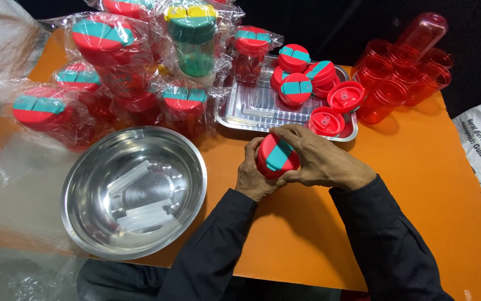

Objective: Cleaning a red plastic container with a cloth and then fitting a multi-colored lid onto it.

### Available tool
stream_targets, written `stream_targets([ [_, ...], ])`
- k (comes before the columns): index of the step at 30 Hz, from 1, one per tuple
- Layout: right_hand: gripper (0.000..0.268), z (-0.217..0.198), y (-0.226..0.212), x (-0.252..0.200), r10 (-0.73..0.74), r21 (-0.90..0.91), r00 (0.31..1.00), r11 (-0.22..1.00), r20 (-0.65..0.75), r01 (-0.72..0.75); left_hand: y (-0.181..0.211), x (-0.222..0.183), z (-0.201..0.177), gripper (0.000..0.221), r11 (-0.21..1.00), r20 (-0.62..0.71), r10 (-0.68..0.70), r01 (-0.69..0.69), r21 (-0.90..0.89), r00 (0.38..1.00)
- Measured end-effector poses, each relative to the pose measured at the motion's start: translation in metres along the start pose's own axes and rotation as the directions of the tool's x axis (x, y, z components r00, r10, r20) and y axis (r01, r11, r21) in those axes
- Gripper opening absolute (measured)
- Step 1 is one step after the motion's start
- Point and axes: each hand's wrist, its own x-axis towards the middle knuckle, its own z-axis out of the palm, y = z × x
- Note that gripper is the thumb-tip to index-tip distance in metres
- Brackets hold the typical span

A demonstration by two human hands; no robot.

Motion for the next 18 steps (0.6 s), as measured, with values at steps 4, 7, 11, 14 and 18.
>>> stream_targets([
  [4,0.111,0.003,-0.002,-0.003,0.015,-0.011,0.999,1.000,-0.038,-0.015,0.002,0.000,-0.001,0.107,1.000,0.007,-0.006,0.006,-0.018,1.000],
  [7,0.112,0.007,-0.003,-0.001,0.023,-0.032,0.998,0.999,-0.066,-0.025,-0.002,-0.002,0.001,0.105,0.999,0.033,-0.030,0.031,-0.024,0.999],
  [11,0.109,0.012,-0.001,-0.006,0.032,-0.016,0.996,0.999,-0.087,-0.033,0.004,-0.002,0.000,0.103,0.999,0.015,-0.040,0.040,-0.002,0.999],
  [14,0.108,0.025,0.005,-0.010,-0.039,0.093,0.969,0.994,-0.245,0.063,0.005,-0.002,0.000,0.103,0.997,0.015,-0.026,0.027,-0.067,1.000],
  [18,0.129,0.052,0.011,-0.020,0.123,0.325,0.890,0.945,-0.438,0.029,0.006,-0.004,-0.002,0.095,0.994,0.062,-0.020,0.026,-0.102,0.998],
])
